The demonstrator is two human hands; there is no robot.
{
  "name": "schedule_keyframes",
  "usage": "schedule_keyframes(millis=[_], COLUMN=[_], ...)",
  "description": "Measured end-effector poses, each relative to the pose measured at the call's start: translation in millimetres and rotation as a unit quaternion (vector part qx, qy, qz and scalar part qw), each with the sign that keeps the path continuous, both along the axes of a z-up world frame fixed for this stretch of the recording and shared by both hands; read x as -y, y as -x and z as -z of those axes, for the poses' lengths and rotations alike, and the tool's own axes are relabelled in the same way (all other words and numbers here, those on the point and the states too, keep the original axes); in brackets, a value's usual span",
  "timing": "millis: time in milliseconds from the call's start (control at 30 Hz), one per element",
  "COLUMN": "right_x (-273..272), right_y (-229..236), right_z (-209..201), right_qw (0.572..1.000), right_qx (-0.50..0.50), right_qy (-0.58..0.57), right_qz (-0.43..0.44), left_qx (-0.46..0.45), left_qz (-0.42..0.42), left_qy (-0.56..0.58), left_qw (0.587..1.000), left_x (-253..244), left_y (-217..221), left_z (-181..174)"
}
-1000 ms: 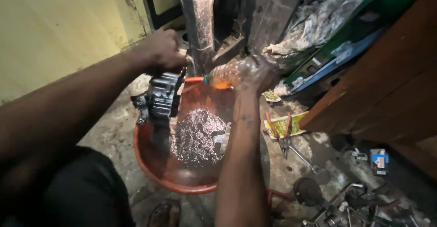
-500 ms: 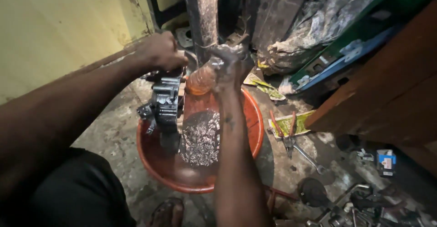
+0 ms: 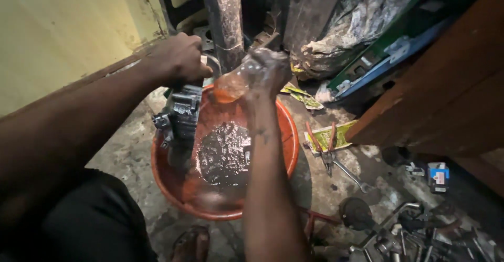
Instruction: The person pours liquid from a plastic bottle onto a metal engine component inside a red basin and washes the part by hand.
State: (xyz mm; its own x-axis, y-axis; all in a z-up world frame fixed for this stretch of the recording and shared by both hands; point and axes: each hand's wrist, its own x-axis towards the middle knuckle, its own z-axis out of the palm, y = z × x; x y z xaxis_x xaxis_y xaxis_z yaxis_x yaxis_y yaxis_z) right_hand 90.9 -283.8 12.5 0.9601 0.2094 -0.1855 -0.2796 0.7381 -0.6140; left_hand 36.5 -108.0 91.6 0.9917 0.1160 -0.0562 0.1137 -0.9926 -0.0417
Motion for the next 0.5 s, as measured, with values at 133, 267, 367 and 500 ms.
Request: schedule_keyframes(millis=[133,267,367,500], right_x=[25.3,7.9,-14.4,-19.5], right_y=[37.4,-0.4,-22.7,-37.8], right_z=[-6.1,8.1,30.1,44.5], right_qw=[0.999,0.996,0.999,0.999], right_qx=[0.016,0.076,0.016,-0.008], right_qy=[-0.007,-0.001,-0.004,-0.043], right_qz=[-0.044,-0.041,-0.029,0.021], left_qx=[0.002,-0.018,0.014,-0.032], left_qz=[0.012,-0.029,0.059,-0.03], left_qy=[0.049,0.098,0.001,0.059], left_qw=[0.999,0.995,0.998,0.997], left_x=[-16.5,-18.9,-17.9,-14.3], left_y=[-1.1,-7.2,-9.6,-12.5], left_z=[-1.2,6.3,7.6,6.0])
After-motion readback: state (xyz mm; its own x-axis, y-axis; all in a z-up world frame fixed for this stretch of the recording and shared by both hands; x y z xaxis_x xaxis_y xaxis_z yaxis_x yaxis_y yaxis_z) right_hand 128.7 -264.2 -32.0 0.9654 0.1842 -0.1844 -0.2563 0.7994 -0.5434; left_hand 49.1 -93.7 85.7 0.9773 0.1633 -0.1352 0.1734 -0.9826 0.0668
